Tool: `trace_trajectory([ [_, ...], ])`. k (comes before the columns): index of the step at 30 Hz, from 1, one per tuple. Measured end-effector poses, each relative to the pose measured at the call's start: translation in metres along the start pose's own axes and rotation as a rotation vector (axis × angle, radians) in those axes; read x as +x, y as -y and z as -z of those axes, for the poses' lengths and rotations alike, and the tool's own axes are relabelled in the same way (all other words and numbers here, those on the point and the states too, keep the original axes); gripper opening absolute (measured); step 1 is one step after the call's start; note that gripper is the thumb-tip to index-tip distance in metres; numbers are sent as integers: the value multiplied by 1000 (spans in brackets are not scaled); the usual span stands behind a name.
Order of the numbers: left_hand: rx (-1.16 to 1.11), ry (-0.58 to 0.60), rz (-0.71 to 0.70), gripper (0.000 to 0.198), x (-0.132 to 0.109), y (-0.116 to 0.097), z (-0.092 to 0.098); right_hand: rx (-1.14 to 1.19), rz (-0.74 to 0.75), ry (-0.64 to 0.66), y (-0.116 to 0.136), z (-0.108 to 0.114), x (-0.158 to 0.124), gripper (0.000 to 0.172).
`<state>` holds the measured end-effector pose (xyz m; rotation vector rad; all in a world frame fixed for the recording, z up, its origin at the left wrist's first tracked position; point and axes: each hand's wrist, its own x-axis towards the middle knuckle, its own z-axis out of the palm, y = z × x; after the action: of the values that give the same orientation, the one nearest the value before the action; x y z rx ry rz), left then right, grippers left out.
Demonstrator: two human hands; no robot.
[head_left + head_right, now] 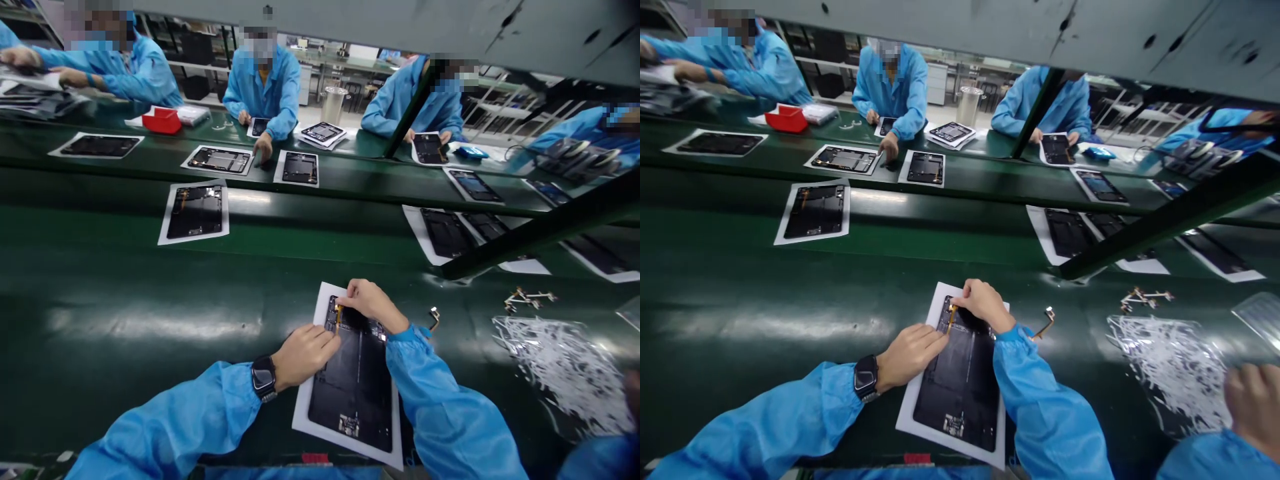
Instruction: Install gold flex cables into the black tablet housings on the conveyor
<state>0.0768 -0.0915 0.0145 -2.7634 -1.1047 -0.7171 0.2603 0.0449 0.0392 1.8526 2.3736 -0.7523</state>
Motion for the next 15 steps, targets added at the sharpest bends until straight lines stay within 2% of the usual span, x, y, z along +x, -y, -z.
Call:
trace_trajectory([
  [3,-34,-26,7,18,-1,2,-1,-36,-5,-18,5,0,-3,26],
  [9,-66,-80,18,18,-3,5,-5,11,-24,62,7,4,3,32],
  [15,-47,-46,29,17,-3,4,-5,-19,-106,54,11,3,5,37],
])
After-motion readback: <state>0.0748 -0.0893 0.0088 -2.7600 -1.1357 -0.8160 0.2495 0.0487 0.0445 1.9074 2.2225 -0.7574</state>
